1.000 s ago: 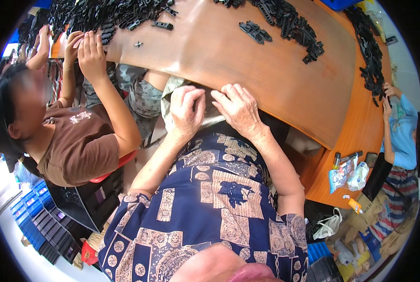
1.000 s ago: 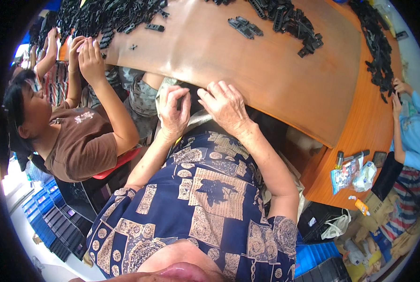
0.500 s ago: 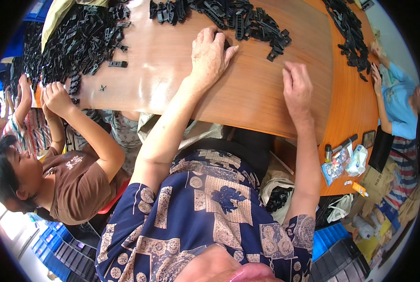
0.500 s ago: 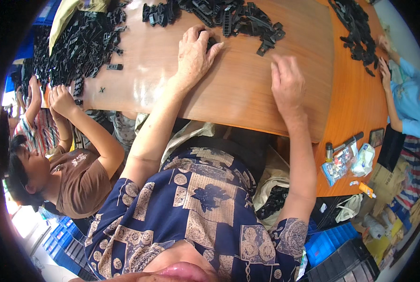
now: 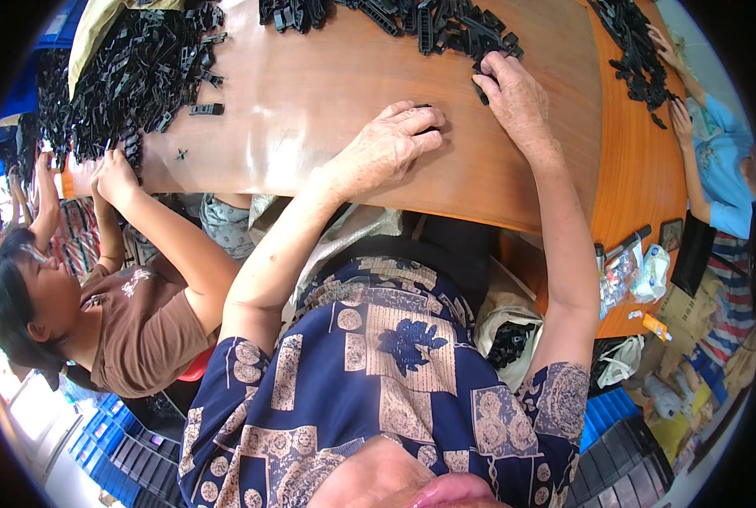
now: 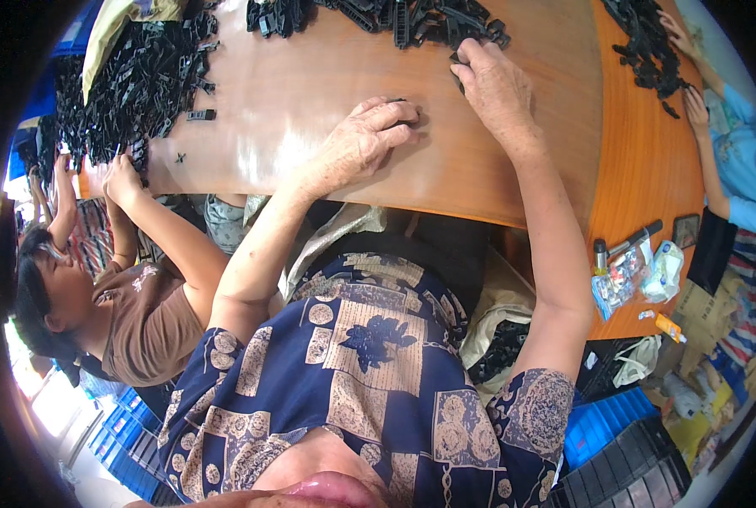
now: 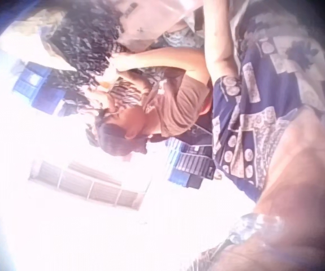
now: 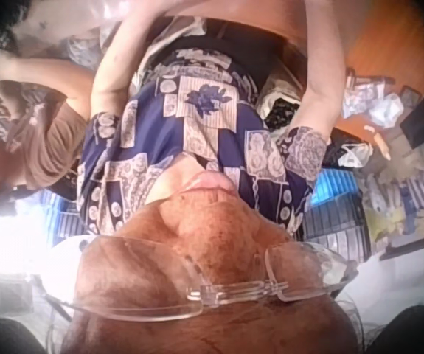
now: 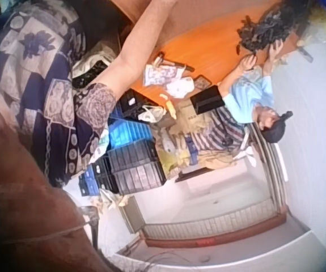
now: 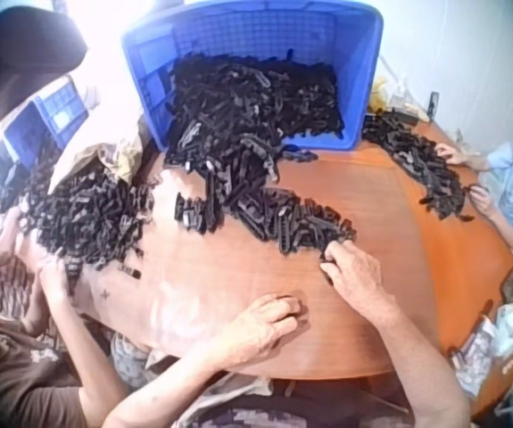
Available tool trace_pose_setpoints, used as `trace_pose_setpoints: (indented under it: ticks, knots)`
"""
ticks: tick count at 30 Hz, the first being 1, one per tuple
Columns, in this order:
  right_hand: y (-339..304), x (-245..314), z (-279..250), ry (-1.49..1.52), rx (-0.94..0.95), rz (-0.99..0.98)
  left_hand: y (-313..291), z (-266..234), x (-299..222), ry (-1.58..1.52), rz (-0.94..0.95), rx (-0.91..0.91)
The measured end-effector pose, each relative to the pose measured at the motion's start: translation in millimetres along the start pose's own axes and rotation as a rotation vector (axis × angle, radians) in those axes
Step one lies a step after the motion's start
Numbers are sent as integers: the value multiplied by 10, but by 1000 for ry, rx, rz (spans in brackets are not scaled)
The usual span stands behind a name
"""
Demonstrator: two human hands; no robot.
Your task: The person assembles small black plastic buckle and clip components by hand at a table.
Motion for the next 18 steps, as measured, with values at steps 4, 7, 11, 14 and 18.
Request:
trace_pose_setpoints:
  ticks: [4,7,11,14,18]
  knots:
    - [-60,-67,-13,22,-6,-99,-33,-67,-77,93,9,-47]
    - [-113,-93,-120,-3,-195,-148,-123,-86,-100,163,-111,-201]
    - [-316,-75,-190,600,-219,44,-302,9,-27,193,-236,-279]
    - [-577,117,4,788,37,105,-320,3,-47,183,-247,-264]
    - [-823,417,72,492,77,-206,-325,18,-65,193,-215,-267]
Point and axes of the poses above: each hand's wrist, its own y-axis towards the middle knuckle, its own z-axis out of the palm, x = y × z, the point moved 2 cm from there along y, towards the middle knuckle, and after that the axes turned 9 degrees about x, right-handed, at the moved point
